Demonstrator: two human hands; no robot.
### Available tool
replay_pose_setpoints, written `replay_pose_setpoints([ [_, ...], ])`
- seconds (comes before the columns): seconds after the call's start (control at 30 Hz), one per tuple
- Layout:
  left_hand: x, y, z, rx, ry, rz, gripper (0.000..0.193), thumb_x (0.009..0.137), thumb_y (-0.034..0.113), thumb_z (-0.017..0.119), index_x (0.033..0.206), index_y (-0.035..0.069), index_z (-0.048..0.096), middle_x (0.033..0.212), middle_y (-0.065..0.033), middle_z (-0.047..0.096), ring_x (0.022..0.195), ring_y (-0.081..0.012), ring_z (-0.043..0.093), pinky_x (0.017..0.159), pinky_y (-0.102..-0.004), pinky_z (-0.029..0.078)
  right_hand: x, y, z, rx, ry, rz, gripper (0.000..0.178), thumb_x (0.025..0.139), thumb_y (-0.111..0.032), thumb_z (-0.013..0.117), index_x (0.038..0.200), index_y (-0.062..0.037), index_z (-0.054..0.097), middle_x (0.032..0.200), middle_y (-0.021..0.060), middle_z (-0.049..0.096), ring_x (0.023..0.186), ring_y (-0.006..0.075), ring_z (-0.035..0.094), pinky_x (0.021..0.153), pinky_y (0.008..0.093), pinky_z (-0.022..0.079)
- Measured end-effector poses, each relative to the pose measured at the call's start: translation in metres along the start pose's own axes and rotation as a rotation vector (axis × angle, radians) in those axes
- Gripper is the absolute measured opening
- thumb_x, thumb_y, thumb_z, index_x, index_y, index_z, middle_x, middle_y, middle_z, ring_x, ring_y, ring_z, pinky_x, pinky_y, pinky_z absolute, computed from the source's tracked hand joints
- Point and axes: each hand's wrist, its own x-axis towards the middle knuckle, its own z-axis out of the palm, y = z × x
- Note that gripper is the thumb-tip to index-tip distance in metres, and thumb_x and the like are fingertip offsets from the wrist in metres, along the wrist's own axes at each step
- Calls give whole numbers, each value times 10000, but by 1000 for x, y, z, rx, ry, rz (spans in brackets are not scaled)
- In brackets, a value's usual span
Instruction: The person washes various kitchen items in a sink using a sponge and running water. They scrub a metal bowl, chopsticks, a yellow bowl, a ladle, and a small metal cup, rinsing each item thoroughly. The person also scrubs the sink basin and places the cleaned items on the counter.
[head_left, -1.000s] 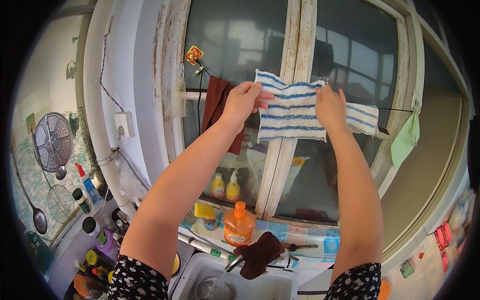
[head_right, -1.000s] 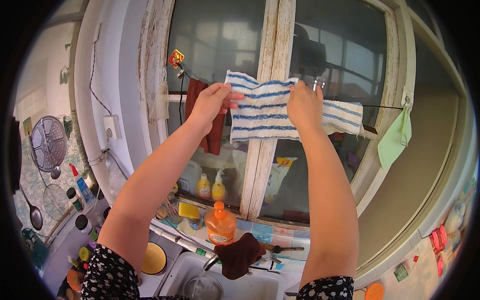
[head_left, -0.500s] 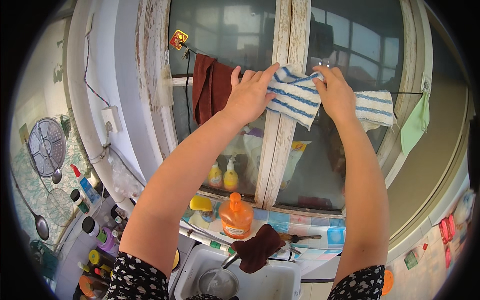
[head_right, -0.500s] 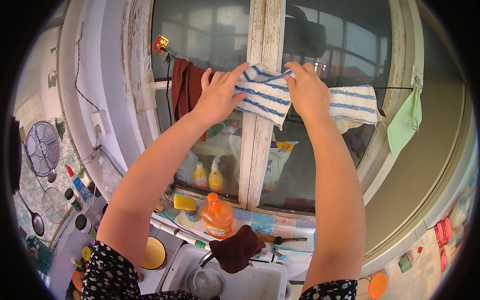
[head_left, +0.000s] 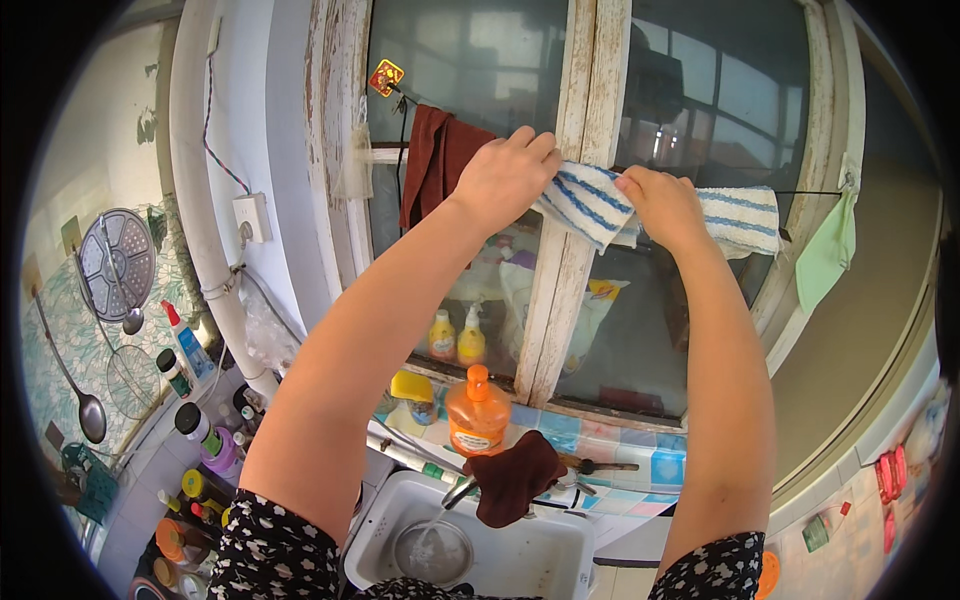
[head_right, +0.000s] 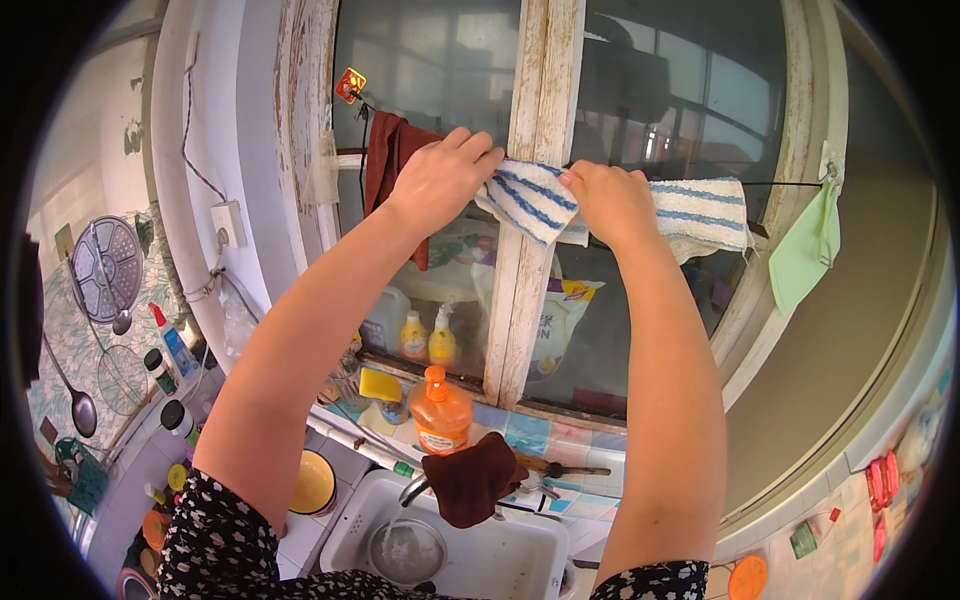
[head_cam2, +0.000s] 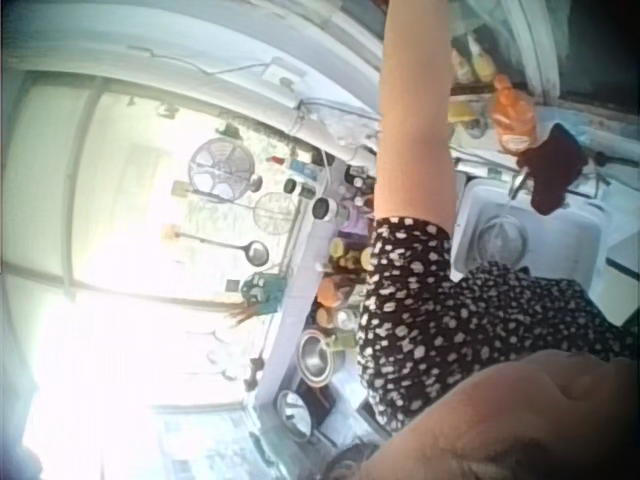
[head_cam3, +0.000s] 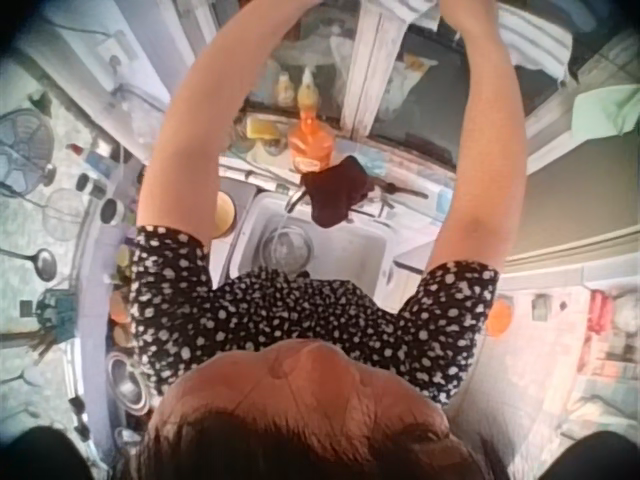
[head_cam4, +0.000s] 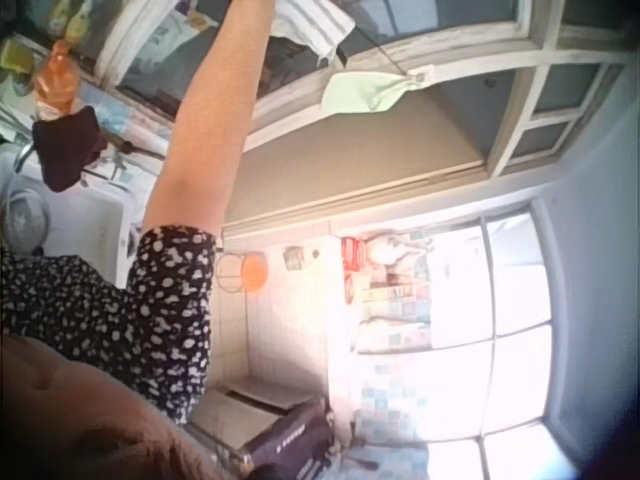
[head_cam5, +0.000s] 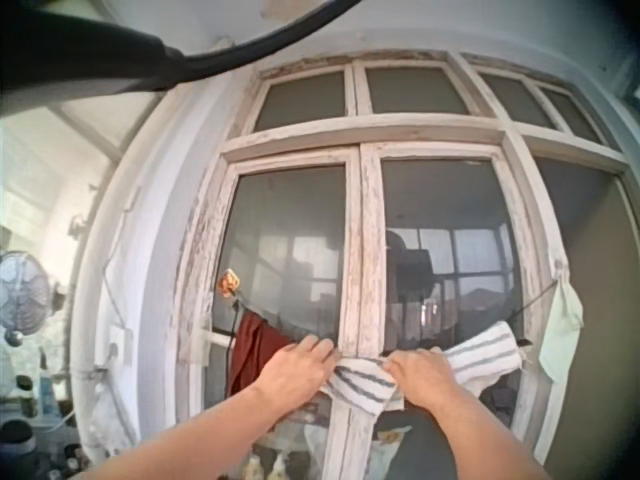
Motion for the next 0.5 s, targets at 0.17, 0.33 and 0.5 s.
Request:
replay_pose_setpoints([
  [0.17,-14,17,-5,-203,-24,36,325,800,248,607,1055,46,590,991,-50,529,951,-208,517,826,-339,464,-9,7,-6,61,7,30,220,881,-276,528,957,-96,628,826,138,652,826,303,604,784,391,403],
  [0.33,-10,19,12,-283,80,-119,437,839,299,585,1206,74,507,1201,-75,503,1160,-243,441,1035,-432,293,-9,9,-3,34,1,55,202,872,-247,546,968,-86,620,835,146,653,840,312,604,791,397,414],
  [0.5,0,29,35,-316,-116,-156,418,869,204,537,1264,107,442,1250,-54,481,1223,-228,401,1080,-466,218,-17,13,-3,-108,30,-3,195,878,-243,535,948,-76,608,839,142,651,847,298,606,776,402,419],
])
